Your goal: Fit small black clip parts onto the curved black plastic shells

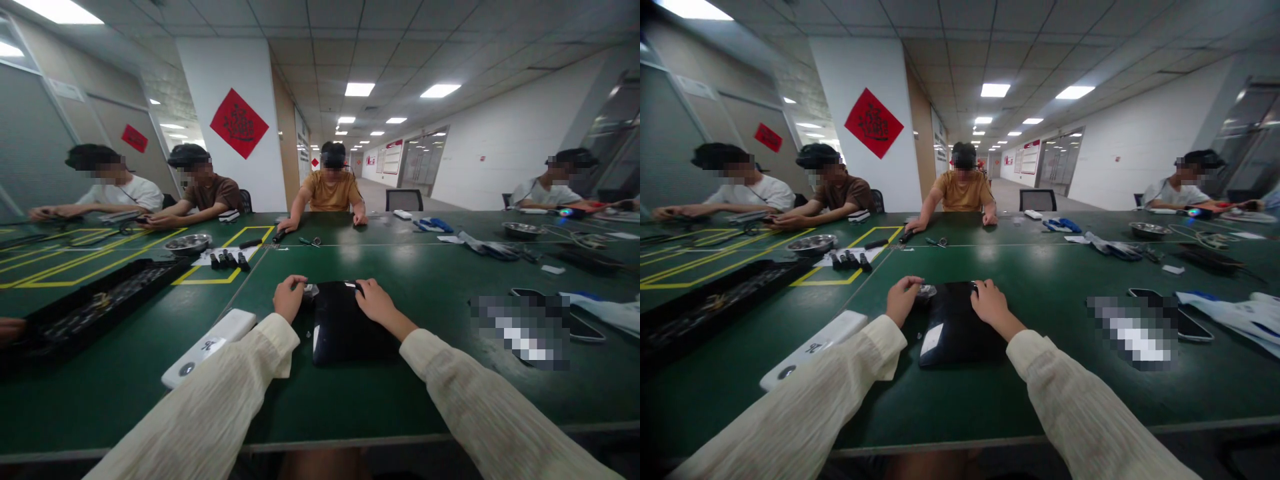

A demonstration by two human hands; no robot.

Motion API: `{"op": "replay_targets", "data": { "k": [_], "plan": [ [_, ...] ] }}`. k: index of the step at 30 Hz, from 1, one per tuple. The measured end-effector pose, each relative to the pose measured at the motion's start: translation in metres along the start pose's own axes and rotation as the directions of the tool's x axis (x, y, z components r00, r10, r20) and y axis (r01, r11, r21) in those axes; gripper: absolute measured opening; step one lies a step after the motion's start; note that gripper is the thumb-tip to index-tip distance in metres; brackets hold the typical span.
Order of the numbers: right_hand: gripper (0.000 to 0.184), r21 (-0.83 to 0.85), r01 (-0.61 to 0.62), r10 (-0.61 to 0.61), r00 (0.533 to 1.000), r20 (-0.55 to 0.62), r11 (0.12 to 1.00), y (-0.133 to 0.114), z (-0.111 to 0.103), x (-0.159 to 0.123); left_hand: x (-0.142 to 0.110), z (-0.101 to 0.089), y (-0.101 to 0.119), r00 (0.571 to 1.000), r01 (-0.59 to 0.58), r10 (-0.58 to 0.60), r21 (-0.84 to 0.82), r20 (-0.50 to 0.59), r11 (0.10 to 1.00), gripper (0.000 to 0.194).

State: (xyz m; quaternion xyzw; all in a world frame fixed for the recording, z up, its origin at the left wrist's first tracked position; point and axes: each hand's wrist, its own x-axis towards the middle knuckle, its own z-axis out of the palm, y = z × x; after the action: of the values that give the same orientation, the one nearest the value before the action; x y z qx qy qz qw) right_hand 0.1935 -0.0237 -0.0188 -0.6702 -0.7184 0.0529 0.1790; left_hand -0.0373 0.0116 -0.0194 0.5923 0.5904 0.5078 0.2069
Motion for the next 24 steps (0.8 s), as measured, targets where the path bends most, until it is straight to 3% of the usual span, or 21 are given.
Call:
{"op": "replay_targets", "data": {
  "k": [3,7,11,14,20,24],
  "plan": [
    [0.042,-0.036,0.005,-0.004,1.000,0.012,0.999,-0.002,-0.001,0.000,-0.001,-0.002,0.000,0.997,0.068,-0.066,-0.070,0.033,0.995,0.028],
    [0.042,-0.036,-0.002,0.002,1.000,0.001,0.999,-0.004,-0.004,-0.001,-0.005,-0.002,0.006,0.991,0.112,-0.121,0.139,0.058,0.984,0.052],
    [0.041,-0.034,-0.017,0.017,1.000,0.002,0.999,-0.004,-0.006,-0.001,-0.007,-0.002,0.014,0.991,0.055,-0.092,0.333,0.097,0.941,0.074],
    [0.040,-0.022,-0.007,0.007,1.000,-0.004,1.000,-0.003,-0.005,-0.002,-0.007,-0.003,0.013,0.990,0.024,-0.076,0.379,0.122,0.925,0.083],
    [0.038,0.019,0.015,-0.014,0.999,-0.045,1.000,0.002,0.000,-0.001,-0.001,-0.001,0.000,0.986,0.029,-0.065,0.224,0.155,0.974,0.089],
    [0.038,0.052,0.043,-0.041,0.998,-0.043,0.998,0.006,0.002,-0.002,0.003,-0.001,-0.002,0.990,0.066,-0.066,0.005,0.126,0.998,0.098]
  ]
}}
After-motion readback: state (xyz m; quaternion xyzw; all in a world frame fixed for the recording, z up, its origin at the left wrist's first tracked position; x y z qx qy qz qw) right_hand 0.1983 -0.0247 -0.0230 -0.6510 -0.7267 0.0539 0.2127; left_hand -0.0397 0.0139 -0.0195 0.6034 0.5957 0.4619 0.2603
